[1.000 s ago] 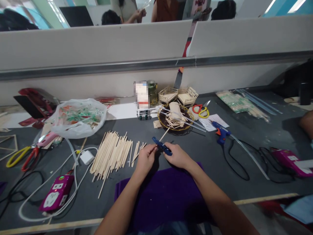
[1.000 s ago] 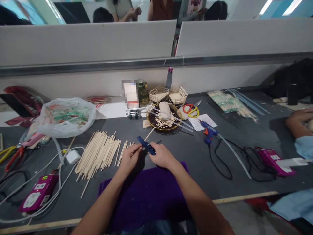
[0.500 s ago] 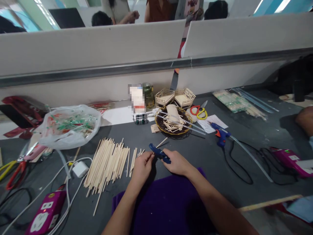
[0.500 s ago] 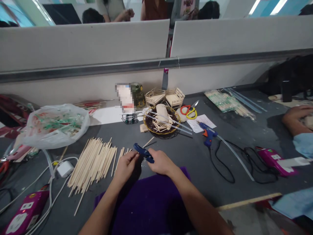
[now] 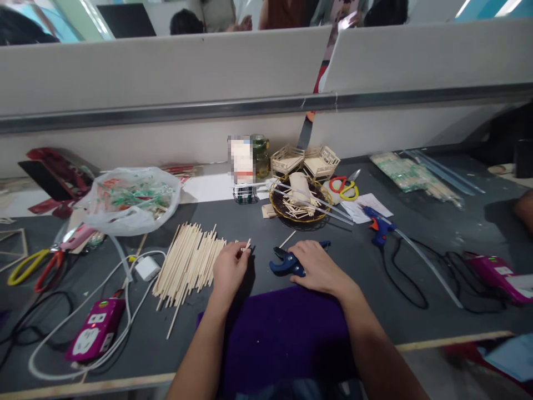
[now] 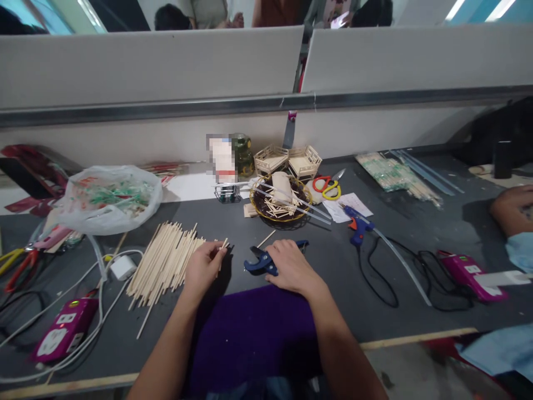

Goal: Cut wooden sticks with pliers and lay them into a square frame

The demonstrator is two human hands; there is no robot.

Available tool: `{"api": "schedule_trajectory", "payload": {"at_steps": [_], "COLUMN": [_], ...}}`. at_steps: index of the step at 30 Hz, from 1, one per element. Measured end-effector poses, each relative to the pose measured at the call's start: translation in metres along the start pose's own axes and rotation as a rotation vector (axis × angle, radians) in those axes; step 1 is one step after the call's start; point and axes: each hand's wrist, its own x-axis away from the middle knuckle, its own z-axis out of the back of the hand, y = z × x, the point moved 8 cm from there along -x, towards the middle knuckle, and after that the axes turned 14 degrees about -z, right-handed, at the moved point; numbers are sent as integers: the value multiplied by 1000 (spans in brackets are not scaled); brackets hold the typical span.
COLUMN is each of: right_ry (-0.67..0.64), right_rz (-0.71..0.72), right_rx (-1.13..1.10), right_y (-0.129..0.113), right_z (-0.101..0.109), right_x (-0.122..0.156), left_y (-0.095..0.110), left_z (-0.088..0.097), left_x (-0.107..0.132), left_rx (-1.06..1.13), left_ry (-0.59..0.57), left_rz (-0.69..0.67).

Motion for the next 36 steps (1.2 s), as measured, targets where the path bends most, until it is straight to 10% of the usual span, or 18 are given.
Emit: {"api": "schedule_trajectory", "payload": {"at_steps": [7, 22, 29, 36], "right_ry": [16, 114, 400, 551], "right_rz": [-3, -90, -336, -255], "right_rx": [-51, 422, 52, -305], "right_y": [3, -9, 20, 39], "right_z": [-3, -13, 39, 71], "right_x": [-2, -48, -49, -85], "left_y": [-17, 9, 11, 2], "left_z": [3, -11, -15, -17], "left_x": [2, 4, 0, -4], "left_rx": [-241, -428, -434, -356], "left_ry": [-201, -307, -297, -244], "left_rz": [134, -62, -53, -46]}}
